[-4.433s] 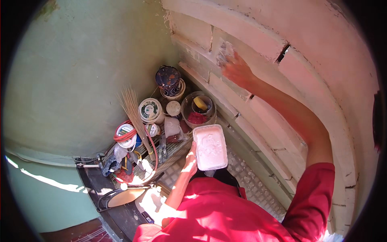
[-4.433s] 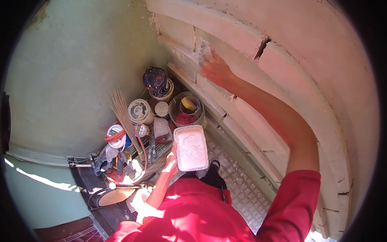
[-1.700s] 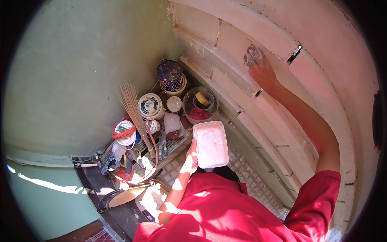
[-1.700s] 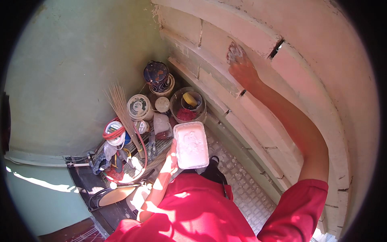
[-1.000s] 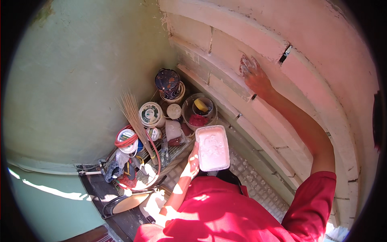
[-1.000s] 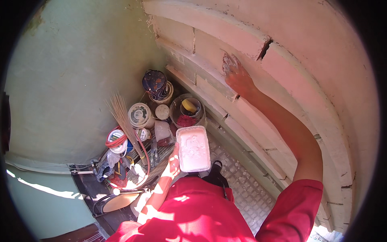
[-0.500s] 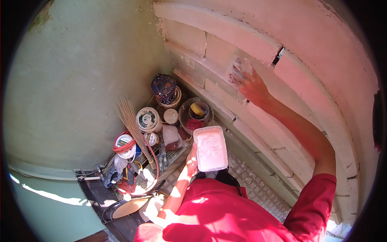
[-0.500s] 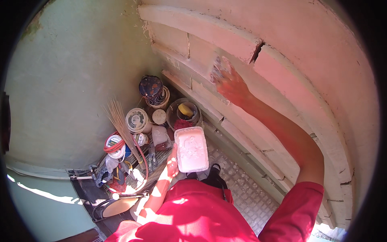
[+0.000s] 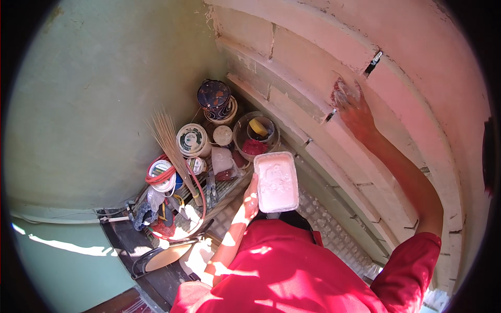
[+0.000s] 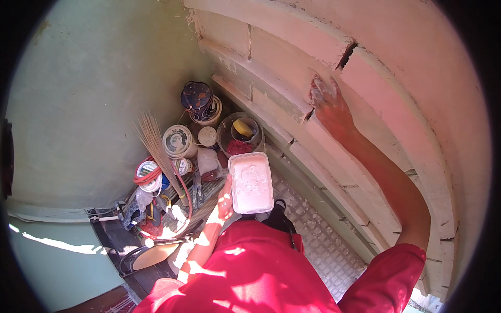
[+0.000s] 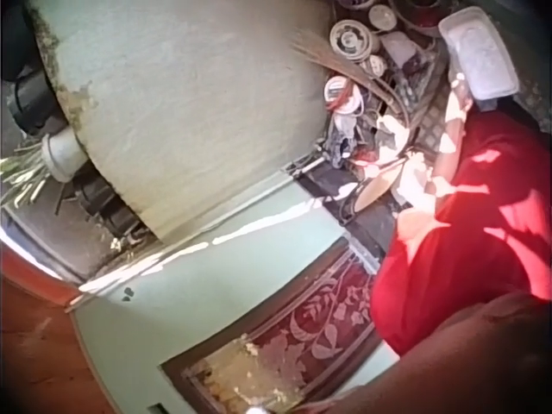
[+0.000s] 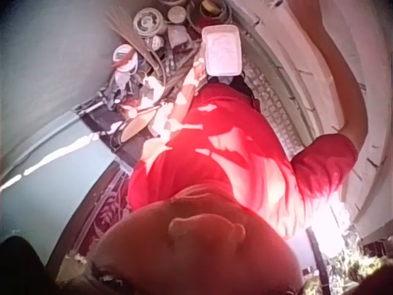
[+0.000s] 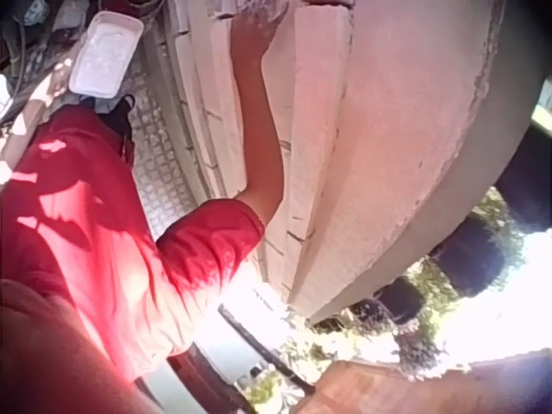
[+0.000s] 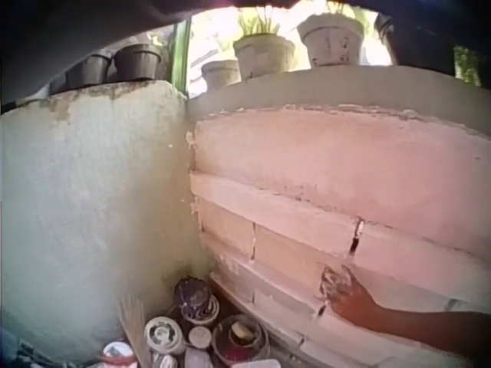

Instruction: Applying patching compound to fill cracks or holes in a textured wall using a small scraper tool.

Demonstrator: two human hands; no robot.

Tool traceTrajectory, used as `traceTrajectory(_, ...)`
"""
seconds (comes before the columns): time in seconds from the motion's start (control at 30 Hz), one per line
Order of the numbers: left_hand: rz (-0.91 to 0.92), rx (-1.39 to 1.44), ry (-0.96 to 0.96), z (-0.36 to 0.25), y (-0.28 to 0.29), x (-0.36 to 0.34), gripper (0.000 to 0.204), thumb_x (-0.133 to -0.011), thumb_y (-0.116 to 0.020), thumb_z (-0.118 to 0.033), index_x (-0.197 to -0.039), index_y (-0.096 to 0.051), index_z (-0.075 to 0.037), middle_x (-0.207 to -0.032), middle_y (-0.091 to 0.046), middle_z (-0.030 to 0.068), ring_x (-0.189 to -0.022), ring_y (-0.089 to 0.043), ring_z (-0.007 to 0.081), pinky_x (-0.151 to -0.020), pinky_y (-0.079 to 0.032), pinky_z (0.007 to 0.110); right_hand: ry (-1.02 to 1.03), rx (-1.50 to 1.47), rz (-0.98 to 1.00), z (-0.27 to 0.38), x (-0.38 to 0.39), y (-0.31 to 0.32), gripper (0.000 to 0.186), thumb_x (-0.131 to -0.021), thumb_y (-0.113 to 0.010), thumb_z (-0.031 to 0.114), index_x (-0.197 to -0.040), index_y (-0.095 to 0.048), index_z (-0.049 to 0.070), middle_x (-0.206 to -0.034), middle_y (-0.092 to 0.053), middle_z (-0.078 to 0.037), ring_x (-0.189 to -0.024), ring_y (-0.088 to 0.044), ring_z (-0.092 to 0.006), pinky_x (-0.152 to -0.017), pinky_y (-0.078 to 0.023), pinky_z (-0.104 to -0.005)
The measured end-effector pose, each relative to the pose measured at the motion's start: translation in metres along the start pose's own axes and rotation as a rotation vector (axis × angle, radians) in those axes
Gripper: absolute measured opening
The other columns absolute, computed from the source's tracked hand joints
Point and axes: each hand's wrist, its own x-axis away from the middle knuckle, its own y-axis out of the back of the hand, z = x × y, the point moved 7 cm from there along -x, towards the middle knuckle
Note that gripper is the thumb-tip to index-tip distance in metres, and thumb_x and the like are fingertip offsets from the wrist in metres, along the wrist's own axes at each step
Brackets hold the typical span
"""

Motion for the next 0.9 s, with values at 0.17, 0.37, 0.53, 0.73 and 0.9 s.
traceTrajectory(0.17, -0.024, -0.016, -0.004, -0.001, 0.002, 0.001, 0.066, -0.098, -0.037, -0.051, -0.14, -0.037, 0.0, -0.136, -0.049, 0.0131, -0.122, -0.049, 0.0214, -0.103, -0.038, 0.032, 0.004, -0.124, -0.115, 0.01, -0.016, 0.039, 0.032, -0.077, -0.059, 0.014, -0.107, -0.068, 0.006, -0.117, -0.063, -0.011, -0.117, -0.054, -0.0219, -0.113, -0.026, -0.0499)
traceTrajectory(0.37, 0.013, 0.037, -0.033, -0.001, -0.008, 0.001, 0.064, -0.099, -0.036, -0.048, -0.14, -0.035, 0.001, -0.138, -0.047, 0.0138, -0.124, -0.048, 0.021, -0.105, -0.037, 0.033, 0.052, -0.162, -0.195, 0.017, -0.113, 0.0, 0.03, -0.079, -0.057, 0.011, -0.106, -0.067, 0.006, -0.104, -0.066, -0.009, -0.113, -0.055, -0.022, -0.114, -0.025, -0.046)
traceTrajectory(0.53, 0.011, 0.08, -0.034, 0.0, -0.011, 0.001, 0.062, -0.1, -0.035, -0.046, -0.14, -0.034, 0.002, -0.14, -0.045, 0.014, -0.126, -0.046, 0.0212, -0.107, -0.034, 0.033, 0.08, 0.026, -0.072, 0.012, -0.087, -0.021, 0.032, -0.075, -0.057, 0.012, -0.103, -0.067, 0.0, -0.119, -0.061, -0.016, -0.116, -0.053, -0.0253, -0.113, -0.026, -0.0453)
traceTrajectory(0.73, 0.027, 0.056, -0.049, -0.005, -0.013, 0.005, 0.064, -0.1, -0.035, -0.047, -0.142, -0.032, 0.002, -0.141, -0.044, 0.0138, -0.127, -0.045, 0.0214, -0.108, -0.033, 0.033, 0.063, 0.001, 0.059, 0.008, -0.024, 0.01, 0.031, -0.075, -0.057, 0.01, -0.103, -0.067, 0.0, -0.118, -0.062, -0.018, -0.111, -0.057, -0.0228, -0.113, -0.025, -0.0465)
traceTrajectory(0.9, -0.111, -0.069, 0.05, -0.026, -0.033, 0.027, 0.065, -0.099, -0.036, -0.048, -0.142, -0.032, 0.001, -0.141, -0.043, 0.0135, -0.128, -0.044, 0.0216, -0.108, -0.033, 0.033, 0.018, -0.135, -0.004, 0.017, -0.052, 0.021, 0.026, -0.078, -0.056, 0.012, -0.101, -0.068, 0.006, -0.108, -0.066, -0.012, -0.107, -0.058, -0.023, -0.112, -0.027, -0.0492)
